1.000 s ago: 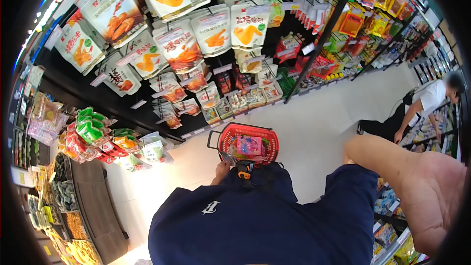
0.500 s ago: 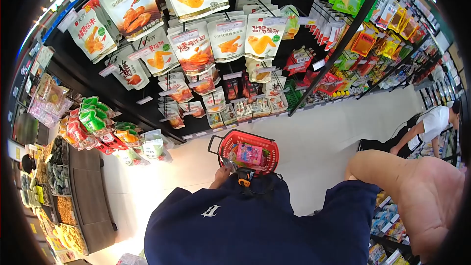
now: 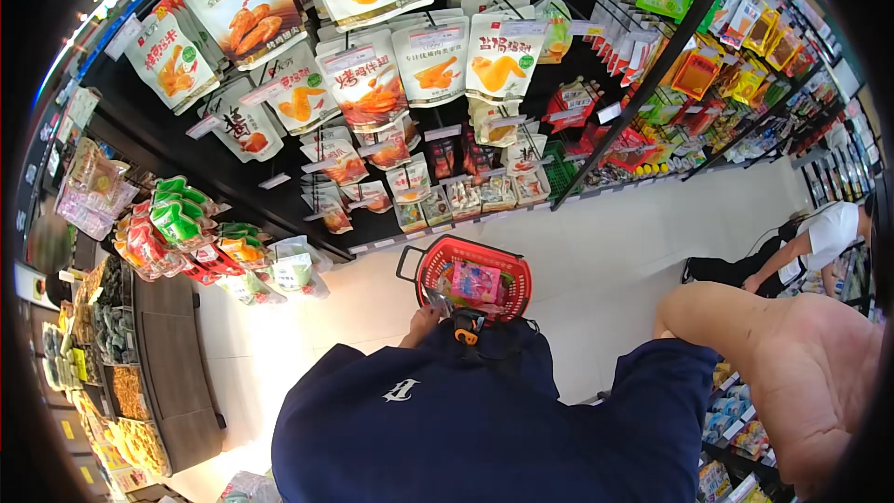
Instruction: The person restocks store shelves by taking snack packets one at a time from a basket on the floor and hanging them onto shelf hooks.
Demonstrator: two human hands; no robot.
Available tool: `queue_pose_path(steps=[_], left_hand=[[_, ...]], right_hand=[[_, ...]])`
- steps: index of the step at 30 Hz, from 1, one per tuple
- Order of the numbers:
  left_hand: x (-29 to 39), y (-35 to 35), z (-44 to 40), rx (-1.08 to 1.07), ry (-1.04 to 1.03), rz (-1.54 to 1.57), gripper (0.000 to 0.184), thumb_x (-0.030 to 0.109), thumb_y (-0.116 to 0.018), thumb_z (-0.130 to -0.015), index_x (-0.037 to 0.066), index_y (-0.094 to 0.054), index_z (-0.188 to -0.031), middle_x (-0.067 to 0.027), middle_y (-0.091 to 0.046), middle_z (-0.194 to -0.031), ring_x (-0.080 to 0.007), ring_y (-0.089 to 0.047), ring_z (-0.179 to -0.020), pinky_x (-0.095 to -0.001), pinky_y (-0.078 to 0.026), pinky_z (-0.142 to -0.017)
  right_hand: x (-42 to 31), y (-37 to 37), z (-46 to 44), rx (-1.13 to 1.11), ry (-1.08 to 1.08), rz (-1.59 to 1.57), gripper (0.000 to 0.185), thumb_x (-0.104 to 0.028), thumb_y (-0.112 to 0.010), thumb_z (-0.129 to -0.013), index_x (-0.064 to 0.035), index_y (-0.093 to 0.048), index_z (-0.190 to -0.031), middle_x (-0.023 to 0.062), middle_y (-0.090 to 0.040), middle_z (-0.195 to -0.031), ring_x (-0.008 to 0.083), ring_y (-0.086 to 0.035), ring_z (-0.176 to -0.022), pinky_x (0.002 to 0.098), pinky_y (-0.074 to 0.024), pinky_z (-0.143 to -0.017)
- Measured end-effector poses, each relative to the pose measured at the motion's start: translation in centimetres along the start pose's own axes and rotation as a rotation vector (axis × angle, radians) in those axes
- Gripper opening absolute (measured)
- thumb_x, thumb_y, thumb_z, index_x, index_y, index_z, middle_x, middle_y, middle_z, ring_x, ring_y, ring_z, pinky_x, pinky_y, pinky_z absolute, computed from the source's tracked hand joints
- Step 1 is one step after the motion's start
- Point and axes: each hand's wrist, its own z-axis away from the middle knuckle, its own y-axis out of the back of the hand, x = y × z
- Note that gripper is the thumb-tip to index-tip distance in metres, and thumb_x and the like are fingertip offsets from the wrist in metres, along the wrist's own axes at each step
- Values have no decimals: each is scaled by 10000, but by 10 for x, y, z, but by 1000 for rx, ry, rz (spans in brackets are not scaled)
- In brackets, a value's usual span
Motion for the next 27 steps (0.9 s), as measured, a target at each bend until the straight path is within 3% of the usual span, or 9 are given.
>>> queue_pose_path(steps=[2, 15, 17, 19, 21, 23, 24, 25, 27], left_hand=[[8, 4, 0, -43, 97, 47, 457, 494, -413, -932, 150, -714, -929, -172, -684, -948, -383, -645, -924, -474, -509, -787], [-29, -24, -12, 53, -65, -29, 425, 414, -439, -920, 74, -694, -904, -237, -659, -934, -404, -636, -912, -498, -497, -794], [-30, -25, -13, 86, -146, -130, 174, 201, -558, -852, 127, -644, -984, -184, -657, -890, -383, -648, -805, -489, -528, -682], [-8, -12, -10, 120, -65, -48, 181, 228, -550, -868, 96, -648, -942, -206, -656, -884, -400, -640, -808, -501, -518, -688], [25, 13, -3, 149, 20, 38, 222, 256, -541, -885, 64, -651, -900, -229, -656, -879, -416, -633, -810, -513, -508, -694], [53, 36, 4, 224, 74, 70, 382, 381, -469, -923, 52, -663, -915, -235, -657, -896, -419, -632, -874, -512, -494, -742], [70, 51, 8, 253, 62, 118, 369, 366, -484, -919, 38, -654, -908, -240, -651, -874, -423, -629, -855, -510, -491, -726], [84, 64, 9, 281, 52, 166, 357, 350, -498, -916, 25, -645, -901, -246, -645, -852, -426, -627, -837, -508, -487, -710], [96, 78, 7, 386, -16, 196, 345, 325, -529, -906, -6, -625, -874, -261, -627, -812, -432, -619, -792, -497, -472, -669]], right_hand=[[-1, 0, 1, 4, 11, 6, 360, -272, -501, -948, 75, -557, -1030, 185, -609, -831, 266, -590, -604, 359, -517, -549], [1, -23, 9, 69, -21, 16, 355, -266, -521, -943, 77, -562, -1027, 187, -613, -830, 265, -593, -595, 350, -519, -541], [0, -27, 14, 77, -61, 43, 355, -265, -525, -943, 77, -563, -1026, 187, -614, -830, 265, -594, -594, 349, -519, -540], [-3, -34, 24, 95, -142, 99, 354, -265, -528, -942, 78, -564, -1026, 188, -615, -830, 265, -594, -592, 348, -519, -539], [-13, -46, 43, 110, -321, 205, 353, -264, -531, -941, 78, -565, -1025, 188, -615, -830, 265, -595, -591, 346, -519, -538], [-29, -68, 67, 115, -624, 304, 353, -263, -534, -941, 78, -565, -1025, 188, -616, -830, 265, -596, -589, 345, -519, -536], [-40, -81, 80, 104, -808, 337, 352, -262, -536, -940, 78, -566, -1024, 189, -616, -830, 265, -596, -589, 345, -520, -536], [-55, -103, 91, 180, -1071, 304, 255, -179, -575, -937, 47, -586, -1056, 153, -633, -886, 218, -619, -677, 314, -526, -662], [-84, -132, 117, 216, -1646, 115, 181, -101, -585, -933, 17, -606, -1068, 107, -632, -912, 158, -617, -761, 280, -502, -771]])
